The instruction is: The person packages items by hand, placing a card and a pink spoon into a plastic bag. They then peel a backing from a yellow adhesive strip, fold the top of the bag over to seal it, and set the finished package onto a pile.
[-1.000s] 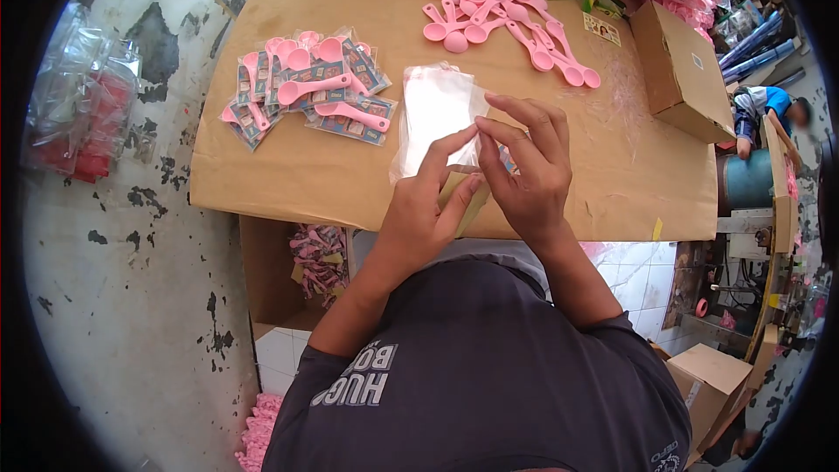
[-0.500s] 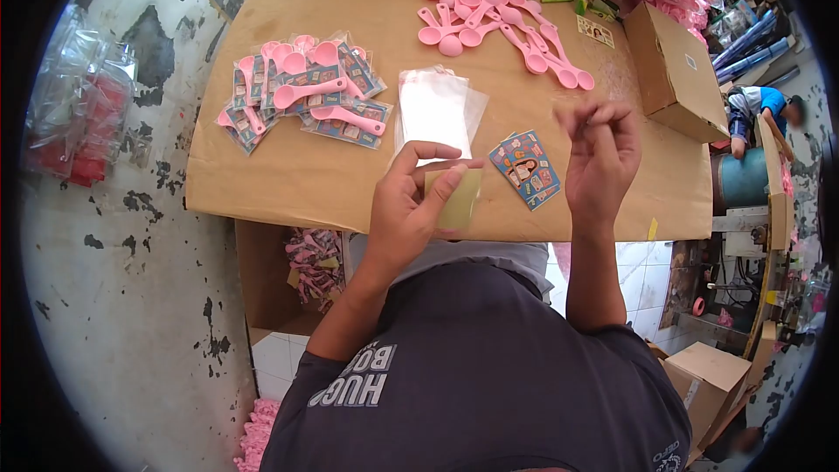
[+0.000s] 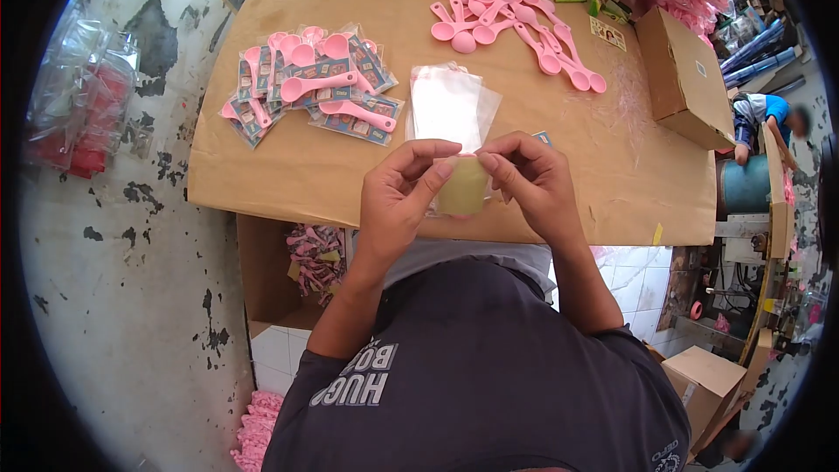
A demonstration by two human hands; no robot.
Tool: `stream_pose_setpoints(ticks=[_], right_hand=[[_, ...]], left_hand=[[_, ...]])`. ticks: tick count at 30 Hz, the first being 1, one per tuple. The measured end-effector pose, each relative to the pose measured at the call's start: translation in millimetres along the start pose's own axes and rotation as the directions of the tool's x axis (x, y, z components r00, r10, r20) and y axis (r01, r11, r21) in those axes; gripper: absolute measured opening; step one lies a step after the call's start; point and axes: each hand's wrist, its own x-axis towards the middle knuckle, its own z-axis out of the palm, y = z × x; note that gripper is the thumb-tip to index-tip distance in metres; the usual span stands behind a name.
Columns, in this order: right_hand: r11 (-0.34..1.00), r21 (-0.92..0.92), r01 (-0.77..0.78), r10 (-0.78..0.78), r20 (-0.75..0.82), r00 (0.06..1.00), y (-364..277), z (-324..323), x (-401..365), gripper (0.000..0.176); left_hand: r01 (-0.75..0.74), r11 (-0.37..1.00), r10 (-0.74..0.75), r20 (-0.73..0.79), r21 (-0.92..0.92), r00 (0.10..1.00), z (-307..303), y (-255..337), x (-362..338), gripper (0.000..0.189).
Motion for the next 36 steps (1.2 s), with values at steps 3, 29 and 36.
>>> stream_pose_setpoints(ticks=[3, 29, 36], right_hand=[[0.998, 0.052, -0.045, 0.044, 0.01, 0.999, -2.8, -5.7, -0.8, 0.014], [0.994, 0.077, 0.079, -0.081, 0.025, 0.996, -3.2, -2.6, -7.2, 0.02], [0.897, -0.415, 0.15, -0.221, -0.129, 0.967, -5.0, -25.3, -3.6, 0.008]], left_hand=[[0.062, 0.997, -0.062, 0.005, 0.051, 0.998, -1.9, 1.9, -0.7, 0.021], [-0.029, 0.965, -0.012, 0.152, 0.261, 0.988, -19.3, 2.5, -7.1, 0.038], [-0.502, 0.375, 0.762, 0.049, 0.779, 0.646, -71.7, 33.8, -1.1, 0.032]])
